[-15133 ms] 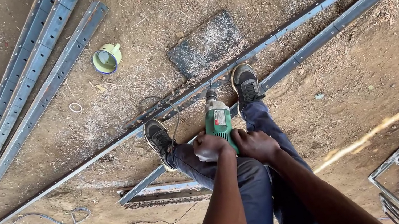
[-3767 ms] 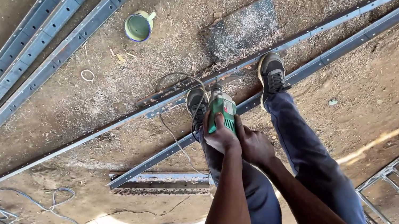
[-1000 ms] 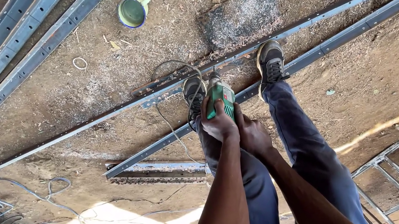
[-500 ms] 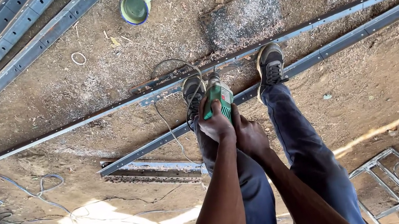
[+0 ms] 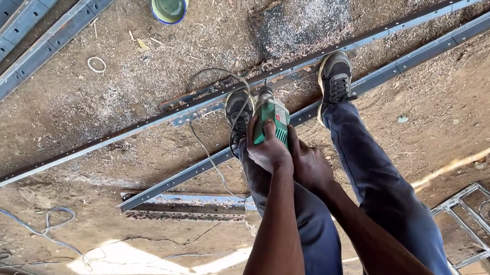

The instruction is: Drilling holes into metal bars using a power drill on a fabrication floor.

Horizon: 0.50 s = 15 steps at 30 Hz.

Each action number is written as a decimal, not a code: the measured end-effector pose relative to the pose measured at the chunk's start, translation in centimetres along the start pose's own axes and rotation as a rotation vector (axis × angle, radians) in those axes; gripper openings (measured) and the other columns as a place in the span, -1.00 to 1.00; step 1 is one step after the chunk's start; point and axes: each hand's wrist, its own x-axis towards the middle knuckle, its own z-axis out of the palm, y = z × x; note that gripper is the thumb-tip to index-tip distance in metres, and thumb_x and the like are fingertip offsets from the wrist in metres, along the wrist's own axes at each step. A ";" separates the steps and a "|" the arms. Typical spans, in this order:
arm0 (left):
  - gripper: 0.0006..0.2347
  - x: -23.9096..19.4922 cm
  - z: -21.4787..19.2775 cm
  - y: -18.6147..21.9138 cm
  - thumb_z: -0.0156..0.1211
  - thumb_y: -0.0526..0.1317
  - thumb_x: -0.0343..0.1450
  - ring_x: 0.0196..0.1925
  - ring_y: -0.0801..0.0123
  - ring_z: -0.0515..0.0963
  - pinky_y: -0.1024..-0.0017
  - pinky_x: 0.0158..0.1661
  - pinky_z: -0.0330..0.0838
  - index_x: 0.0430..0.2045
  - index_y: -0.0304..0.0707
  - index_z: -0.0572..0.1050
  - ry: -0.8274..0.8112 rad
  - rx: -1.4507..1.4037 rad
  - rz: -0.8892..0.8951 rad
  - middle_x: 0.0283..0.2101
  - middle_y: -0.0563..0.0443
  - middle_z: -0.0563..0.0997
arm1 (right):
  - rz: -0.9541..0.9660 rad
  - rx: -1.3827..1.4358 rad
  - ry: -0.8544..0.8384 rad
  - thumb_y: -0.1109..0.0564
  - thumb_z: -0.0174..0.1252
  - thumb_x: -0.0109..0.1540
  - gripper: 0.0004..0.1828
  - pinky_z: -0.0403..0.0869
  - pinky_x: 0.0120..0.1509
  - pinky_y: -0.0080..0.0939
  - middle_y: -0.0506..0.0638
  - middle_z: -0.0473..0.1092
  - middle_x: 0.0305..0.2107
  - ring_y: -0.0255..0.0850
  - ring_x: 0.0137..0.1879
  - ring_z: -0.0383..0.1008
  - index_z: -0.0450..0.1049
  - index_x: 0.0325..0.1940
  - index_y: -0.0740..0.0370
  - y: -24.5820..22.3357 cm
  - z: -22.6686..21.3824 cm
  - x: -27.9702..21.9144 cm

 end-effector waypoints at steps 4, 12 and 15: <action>-0.68 -0.2 0.3 0.0 0.31 -0.05 0.16 -0.11 -0.05 0.70 0.15 -0.08 0.53 -0.21 0.25 0.69 -0.006 0.010 0.002 -0.24 -0.10 0.73 | 0.001 -0.034 0.018 0.13 0.03 0.17 -0.05 0.55 -0.02 0.42 0.29 0.44 0.10 0.47 -0.09 0.55 -0.17 0.61 0.27 0.9 0.8 0.2; -0.68 -0.6 0.3 0.4 0.30 -0.04 0.16 -0.11 -0.09 0.70 0.11 -0.08 0.54 -0.21 0.24 0.69 0.007 0.047 0.028 -0.25 -0.14 0.73 | 0.021 -0.001 -0.003 0.16 -0.02 0.19 -0.06 0.54 0.02 0.41 0.34 0.43 0.10 0.48 -0.05 0.54 -0.21 0.61 0.33 0.7 0.6 0.5; -0.67 -0.1 0.6 0.1 0.29 -0.04 0.14 -0.10 -0.09 0.70 0.14 -0.08 0.53 -0.21 0.22 0.69 0.007 0.030 0.014 -0.25 -0.14 0.73 | 0.025 -0.027 0.001 0.14 -0.01 0.19 -0.06 0.55 0.02 0.39 0.31 0.44 0.11 0.46 -0.05 0.55 -0.19 0.62 0.31 0.8 1.0 0.8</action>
